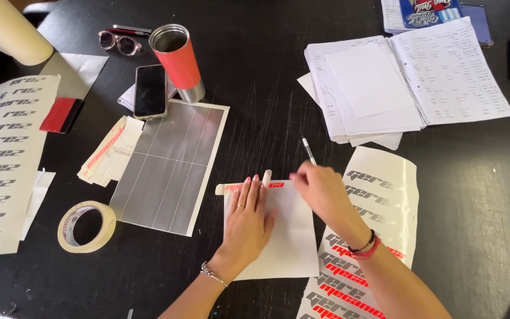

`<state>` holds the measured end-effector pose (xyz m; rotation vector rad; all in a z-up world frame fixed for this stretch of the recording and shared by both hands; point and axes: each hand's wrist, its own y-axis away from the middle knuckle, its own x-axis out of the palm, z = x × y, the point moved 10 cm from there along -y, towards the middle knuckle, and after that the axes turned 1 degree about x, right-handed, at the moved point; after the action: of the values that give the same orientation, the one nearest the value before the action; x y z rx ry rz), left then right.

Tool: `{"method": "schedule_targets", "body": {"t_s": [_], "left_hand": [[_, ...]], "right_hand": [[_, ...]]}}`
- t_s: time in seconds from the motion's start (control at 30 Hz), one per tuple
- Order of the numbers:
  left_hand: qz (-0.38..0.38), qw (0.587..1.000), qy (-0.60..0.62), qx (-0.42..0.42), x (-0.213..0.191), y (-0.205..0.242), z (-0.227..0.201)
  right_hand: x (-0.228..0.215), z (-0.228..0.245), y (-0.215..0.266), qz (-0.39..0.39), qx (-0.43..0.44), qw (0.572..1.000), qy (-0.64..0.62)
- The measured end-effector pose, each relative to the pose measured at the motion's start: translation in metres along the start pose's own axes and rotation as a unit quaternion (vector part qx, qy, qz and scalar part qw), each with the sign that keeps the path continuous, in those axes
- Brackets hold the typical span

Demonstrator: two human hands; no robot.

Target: The person uses a utility knife to cut individual red and black text stickers from a larger sheet. They then peel the backing off the cut stickers and apply them to a white surface.

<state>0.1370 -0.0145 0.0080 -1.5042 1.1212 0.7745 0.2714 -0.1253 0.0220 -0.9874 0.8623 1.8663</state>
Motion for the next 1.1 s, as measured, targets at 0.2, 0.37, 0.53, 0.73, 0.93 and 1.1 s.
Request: {"method": "schedule_targets", "body": {"t_s": [0.2,0.37,0.53,0.73,0.93,1.1], "left_hand": [[0.098,0.993,0.004,-0.07,0.024,-0.003,0.005],[0.071,0.994,0.012,-0.082,0.03,-0.007,-0.005],[0.048,0.996,0.009,-0.079,0.028,-0.015,-0.006],[-0.024,0.998,-0.011,-0.057,0.017,-0.007,-0.017],[0.031,0.996,-0.024,-0.076,0.022,-0.01,-0.016],[0.026,0.995,-0.016,-0.094,0.023,-0.01,-0.01]], "right_hand": [[0.025,0.003,0.015,0.189,-0.005,0.981,0.044],[0.034,-0.011,0.009,0.201,-0.006,0.977,0.066],[0.019,-0.02,-0.001,0.14,-0.003,0.983,0.12],[-0.008,-0.02,0.015,0.118,-0.03,0.978,0.169],[-0.016,0.029,0.05,0.185,-0.034,0.96,0.205],[0.016,0.026,0.039,0.196,-0.042,0.945,0.258]]}}
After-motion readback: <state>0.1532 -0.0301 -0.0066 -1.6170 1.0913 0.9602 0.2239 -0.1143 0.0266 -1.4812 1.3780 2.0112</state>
